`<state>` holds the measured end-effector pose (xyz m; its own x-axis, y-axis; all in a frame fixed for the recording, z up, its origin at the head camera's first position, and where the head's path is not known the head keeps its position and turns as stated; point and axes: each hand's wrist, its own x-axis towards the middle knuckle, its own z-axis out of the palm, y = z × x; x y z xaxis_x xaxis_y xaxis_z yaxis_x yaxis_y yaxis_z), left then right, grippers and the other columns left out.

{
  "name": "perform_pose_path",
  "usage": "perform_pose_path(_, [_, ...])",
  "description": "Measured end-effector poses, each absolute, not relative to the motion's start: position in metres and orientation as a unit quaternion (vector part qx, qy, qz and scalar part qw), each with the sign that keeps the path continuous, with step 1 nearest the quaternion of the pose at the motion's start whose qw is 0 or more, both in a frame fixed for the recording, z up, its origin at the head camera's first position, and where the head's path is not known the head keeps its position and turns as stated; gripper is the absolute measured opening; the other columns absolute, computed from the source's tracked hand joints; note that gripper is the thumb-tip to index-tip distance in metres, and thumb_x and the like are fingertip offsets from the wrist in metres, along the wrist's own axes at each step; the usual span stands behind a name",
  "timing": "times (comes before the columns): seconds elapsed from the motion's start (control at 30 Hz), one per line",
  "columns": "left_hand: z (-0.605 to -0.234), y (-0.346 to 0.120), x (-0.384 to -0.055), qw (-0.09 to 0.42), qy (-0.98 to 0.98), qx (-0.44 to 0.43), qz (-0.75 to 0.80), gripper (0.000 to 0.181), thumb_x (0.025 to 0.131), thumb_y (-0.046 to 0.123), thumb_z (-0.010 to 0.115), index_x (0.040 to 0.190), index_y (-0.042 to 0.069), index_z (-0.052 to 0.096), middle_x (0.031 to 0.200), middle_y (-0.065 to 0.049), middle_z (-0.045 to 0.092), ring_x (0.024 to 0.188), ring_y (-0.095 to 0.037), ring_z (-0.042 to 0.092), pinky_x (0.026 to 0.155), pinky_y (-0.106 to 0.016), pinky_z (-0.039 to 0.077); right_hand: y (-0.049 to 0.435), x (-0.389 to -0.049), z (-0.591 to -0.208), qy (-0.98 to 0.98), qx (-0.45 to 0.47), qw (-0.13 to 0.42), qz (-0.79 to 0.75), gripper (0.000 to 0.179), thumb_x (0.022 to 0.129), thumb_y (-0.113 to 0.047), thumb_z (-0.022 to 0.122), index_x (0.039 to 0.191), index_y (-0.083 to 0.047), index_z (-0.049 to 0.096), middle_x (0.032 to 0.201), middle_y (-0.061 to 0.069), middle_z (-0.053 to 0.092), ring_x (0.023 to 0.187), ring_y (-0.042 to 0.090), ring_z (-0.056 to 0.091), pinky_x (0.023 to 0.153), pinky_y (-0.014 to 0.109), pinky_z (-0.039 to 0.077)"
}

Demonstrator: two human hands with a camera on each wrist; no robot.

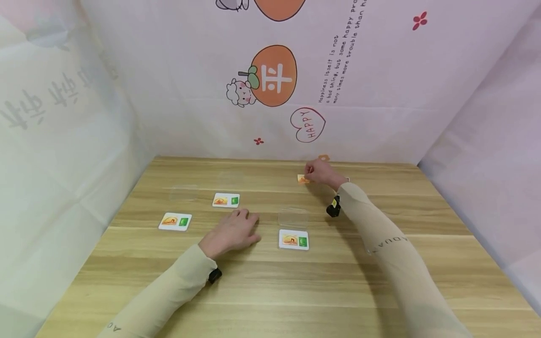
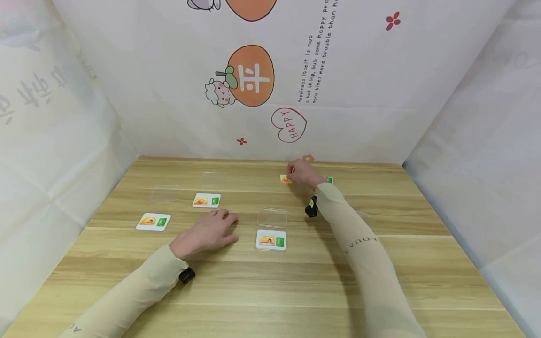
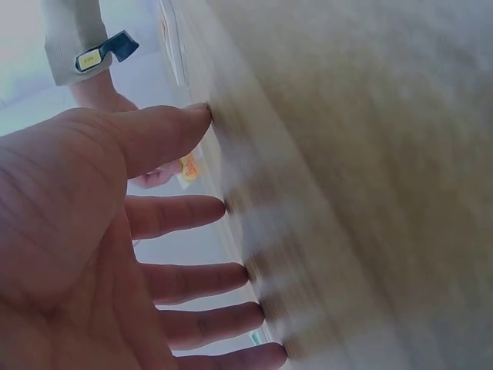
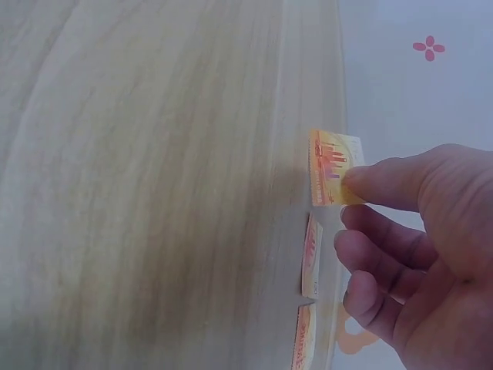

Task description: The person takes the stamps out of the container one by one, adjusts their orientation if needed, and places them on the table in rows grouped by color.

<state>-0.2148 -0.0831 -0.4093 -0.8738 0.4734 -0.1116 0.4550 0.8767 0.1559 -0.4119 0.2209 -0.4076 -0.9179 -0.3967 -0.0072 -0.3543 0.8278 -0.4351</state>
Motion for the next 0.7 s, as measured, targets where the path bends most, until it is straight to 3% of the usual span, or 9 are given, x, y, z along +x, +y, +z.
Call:
perform_pose_path(0.5, [-0.4105,-0.084,-0.2156,0.081,0.966,0.241,0.052,0.053,0.095,0.046,0.06,0.136,0.013,0.053,0.135,-0.019,0.053,0.123,-0.036,0.051,0.098,-0.052,0.046,0.213,-0.4168,-0.4101,0.957,-0.192,0.046,-0.214,0.006,0.089,-0.006,0.059,0.085,-0.004,0.063,0.081,0.009,0.065,0.065,0.016,0.053,0.059,0.028,0.042])
perform_pose_path(0.7, [-0.4091,-0.0834,-0.2148,0.079,0.965,0.246,0.05,0.053,0.095,0.046,0.06,0.136,0.013,0.054,0.134,-0.019,0.054,0.121,-0.036,0.052,0.097,-0.052,0.047,0.2141,-0.4174,-0.4128,0.962,-0.185,0.043,-0.198,0.004,0.089,-0.007,0.061,0.087,-0.005,0.064,0.084,0.01,0.066,0.071,0.018,0.055,0.064,0.03,0.045])
